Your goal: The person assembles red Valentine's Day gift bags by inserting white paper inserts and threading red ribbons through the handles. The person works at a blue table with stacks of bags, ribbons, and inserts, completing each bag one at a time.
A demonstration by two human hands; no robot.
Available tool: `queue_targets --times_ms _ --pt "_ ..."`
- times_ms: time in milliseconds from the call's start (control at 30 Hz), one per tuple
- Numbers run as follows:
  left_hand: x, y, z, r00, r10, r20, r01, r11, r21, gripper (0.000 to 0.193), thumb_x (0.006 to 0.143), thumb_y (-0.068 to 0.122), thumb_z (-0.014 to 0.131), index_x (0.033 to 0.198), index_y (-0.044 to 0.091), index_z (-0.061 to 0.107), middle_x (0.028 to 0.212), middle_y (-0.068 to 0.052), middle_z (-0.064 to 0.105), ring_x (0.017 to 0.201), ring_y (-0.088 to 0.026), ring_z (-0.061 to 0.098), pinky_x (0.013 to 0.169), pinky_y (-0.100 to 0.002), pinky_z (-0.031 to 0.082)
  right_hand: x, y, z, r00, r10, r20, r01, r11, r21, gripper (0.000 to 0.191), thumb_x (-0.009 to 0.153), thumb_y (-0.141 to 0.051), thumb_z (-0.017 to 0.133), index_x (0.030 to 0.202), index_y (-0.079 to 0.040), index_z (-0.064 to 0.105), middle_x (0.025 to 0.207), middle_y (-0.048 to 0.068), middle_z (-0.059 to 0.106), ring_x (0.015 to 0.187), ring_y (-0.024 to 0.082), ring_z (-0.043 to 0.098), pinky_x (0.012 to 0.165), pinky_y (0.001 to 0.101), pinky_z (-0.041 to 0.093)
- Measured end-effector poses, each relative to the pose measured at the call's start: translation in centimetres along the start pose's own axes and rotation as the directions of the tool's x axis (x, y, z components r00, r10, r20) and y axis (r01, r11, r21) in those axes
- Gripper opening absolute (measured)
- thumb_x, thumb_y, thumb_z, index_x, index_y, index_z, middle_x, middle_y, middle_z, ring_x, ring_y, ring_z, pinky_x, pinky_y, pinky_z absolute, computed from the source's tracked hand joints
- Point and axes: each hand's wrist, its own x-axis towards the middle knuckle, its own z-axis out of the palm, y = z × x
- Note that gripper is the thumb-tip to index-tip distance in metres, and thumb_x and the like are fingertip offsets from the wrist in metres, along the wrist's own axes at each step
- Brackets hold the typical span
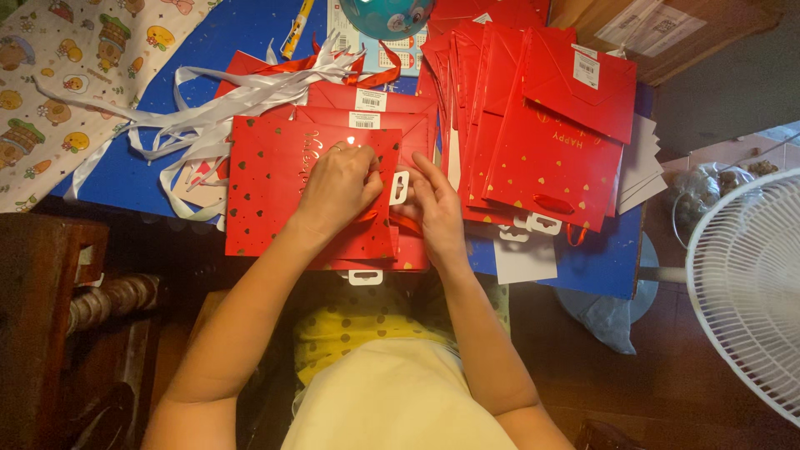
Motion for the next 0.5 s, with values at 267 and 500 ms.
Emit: queue_targets --times_ms 267,500 --pt "0.1 0.5 -0.2 0.997 0.074 0.038 -0.077 0.994 0.080 0.009 0.088 0.008 0.070 0.085 0.001 0.066 0.082 -0.016 0.068 0.083 -0.038 0.067 0.070 -0.047 0.055 0.8 0.1 0.8 0.998 0.059 0.031 -0.053 0.986 -0.157 0.041 0.102 -0.008 0.053 0.142 0.000 0.056 0.113 0.005 0.068 0.088 0.011 0.065 0.072 0.0273 0.057" --pt "1.3 -0.9 -1.8 0.804 -0.403 0.437 0.593 0.595 -0.542 0.050 0.100 0.044 0.055 0.123 0.001 0.069 0.104 -0.008 0.075 0.083 -0.016 0.074 0.073 -0.029 0.060 1.2 -0.2 1.9 0.941 -0.327 0.085 0.324 0.801 -0.504 0.024 0.094 -0.001 0.066 0.117 0.003 0.069 0.104 0.006 0.070 0.096 0.013 0.068 0.083 0.0277 0.055"
